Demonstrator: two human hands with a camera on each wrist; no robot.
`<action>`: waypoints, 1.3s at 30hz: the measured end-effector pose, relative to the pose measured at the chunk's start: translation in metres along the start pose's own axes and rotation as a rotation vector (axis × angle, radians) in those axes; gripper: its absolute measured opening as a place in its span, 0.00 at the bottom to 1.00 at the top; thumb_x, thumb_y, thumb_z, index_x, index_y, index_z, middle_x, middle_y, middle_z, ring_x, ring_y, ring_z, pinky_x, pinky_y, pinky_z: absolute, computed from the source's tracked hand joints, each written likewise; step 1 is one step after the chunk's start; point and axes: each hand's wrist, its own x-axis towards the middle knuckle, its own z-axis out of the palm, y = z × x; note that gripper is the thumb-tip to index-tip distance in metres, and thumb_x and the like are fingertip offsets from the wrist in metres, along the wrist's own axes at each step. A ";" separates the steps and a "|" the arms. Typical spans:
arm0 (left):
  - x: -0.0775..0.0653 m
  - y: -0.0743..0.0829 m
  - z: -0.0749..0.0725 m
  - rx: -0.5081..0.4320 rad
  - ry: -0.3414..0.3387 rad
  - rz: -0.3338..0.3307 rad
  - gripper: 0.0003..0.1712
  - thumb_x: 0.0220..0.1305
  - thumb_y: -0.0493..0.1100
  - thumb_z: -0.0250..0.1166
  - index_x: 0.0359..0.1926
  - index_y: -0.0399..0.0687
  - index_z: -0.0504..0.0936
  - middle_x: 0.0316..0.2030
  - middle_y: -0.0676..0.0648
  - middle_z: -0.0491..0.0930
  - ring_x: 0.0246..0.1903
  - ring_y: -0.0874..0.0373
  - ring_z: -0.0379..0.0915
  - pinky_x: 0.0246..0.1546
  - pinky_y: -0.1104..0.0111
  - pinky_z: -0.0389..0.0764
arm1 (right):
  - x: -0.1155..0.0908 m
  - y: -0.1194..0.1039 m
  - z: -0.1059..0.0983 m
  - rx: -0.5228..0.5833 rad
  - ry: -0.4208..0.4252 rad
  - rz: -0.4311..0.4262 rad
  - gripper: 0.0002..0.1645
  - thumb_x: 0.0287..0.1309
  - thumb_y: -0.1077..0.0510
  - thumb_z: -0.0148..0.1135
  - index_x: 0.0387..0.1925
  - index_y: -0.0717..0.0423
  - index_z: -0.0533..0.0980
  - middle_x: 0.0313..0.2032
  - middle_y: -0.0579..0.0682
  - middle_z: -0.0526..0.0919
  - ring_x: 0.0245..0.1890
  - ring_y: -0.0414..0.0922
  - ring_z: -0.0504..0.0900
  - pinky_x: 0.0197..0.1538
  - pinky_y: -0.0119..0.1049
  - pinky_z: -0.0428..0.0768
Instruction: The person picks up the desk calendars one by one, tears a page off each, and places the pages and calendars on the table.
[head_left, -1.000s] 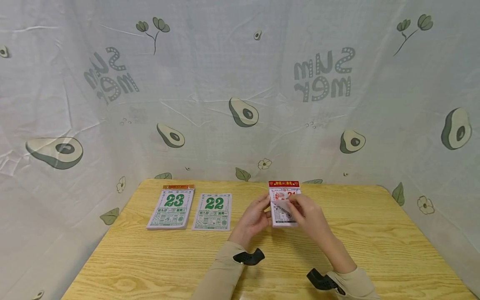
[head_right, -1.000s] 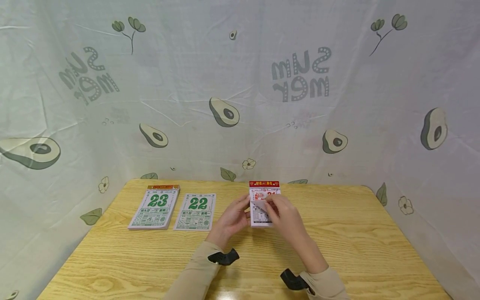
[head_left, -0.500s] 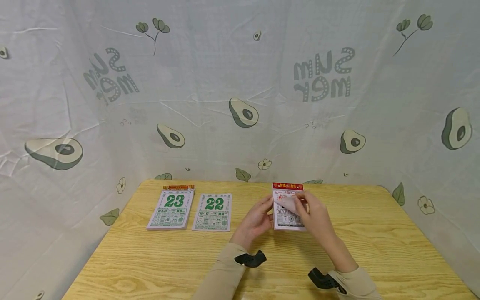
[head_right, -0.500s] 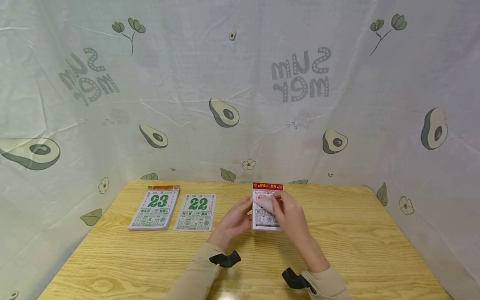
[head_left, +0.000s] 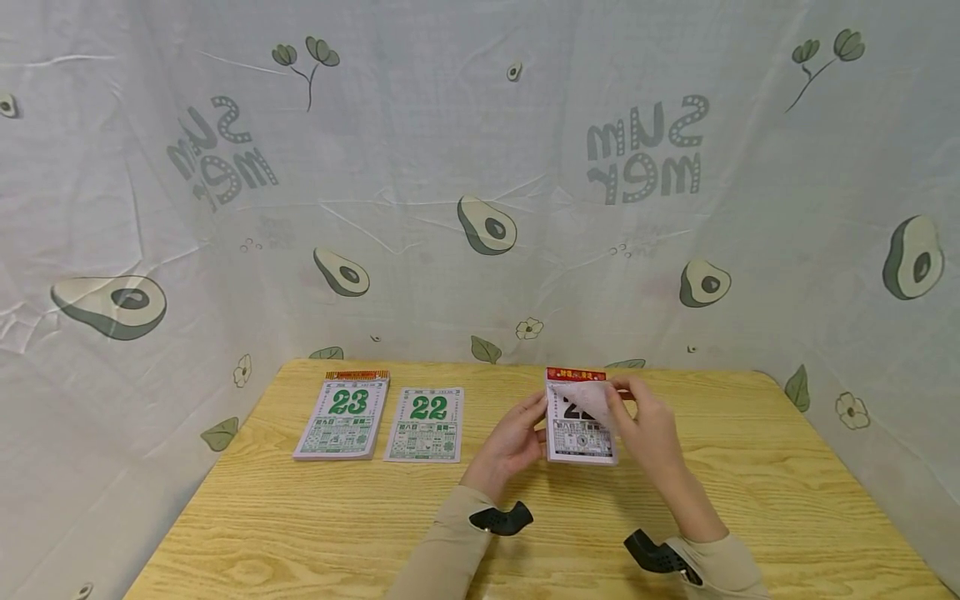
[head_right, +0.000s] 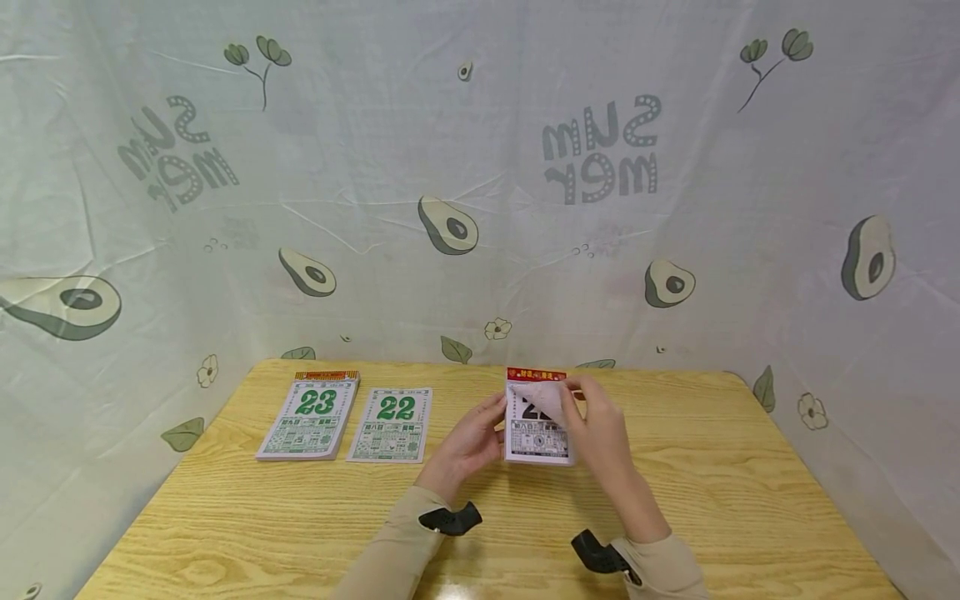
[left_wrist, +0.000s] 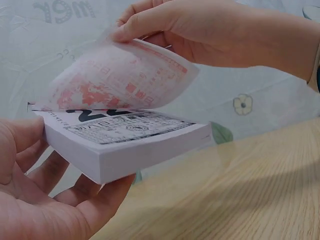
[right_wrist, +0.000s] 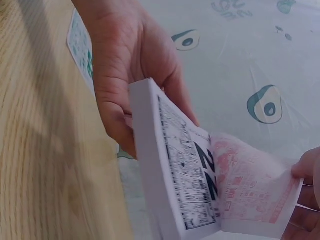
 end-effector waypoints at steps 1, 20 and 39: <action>0.000 0.000 0.000 0.000 0.003 -0.003 0.24 0.77 0.48 0.45 0.69 0.51 0.65 0.52 0.53 0.77 0.43 0.57 0.79 0.41 0.61 0.79 | 0.000 0.001 -0.001 -0.002 0.008 -0.004 0.06 0.60 0.67 0.62 0.39 0.66 0.77 0.36 0.61 0.85 0.37 0.58 0.85 0.39 0.55 0.81; 0.005 -0.004 0.003 0.043 0.062 -0.001 0.23 0.76 0.46 0.48 0.67 0.48 0.69 0.51 0.49 0.79 0.42 0.56 0.78 0.39 0.62 0.79 | 0.025 0.005 -0.005 -0.089 0.056 -0.080 0.05 0.56 0.67 0.66 0.36 0.64 0.80 0.35 0.60 0.85 0.36 0.56 0.83 0.39 0.51 0.81; 0.005 -0.002 0.007 0.057 0.113 0.149 0.22 0.74 0.37 0.51 0.66 0.38 0.67 0.46 0.44 0.82 0.37 0.57 0.82 0.35 0.65 0.82 | 0.080 -0.009 0.001 -0.186 -0.099 -0.210 0.03 0.57 0.66 0.66 0.34 0.62 0.79 0.34 0.57 0.82 0.38 0.54 0.80 0.41 0.48 0.80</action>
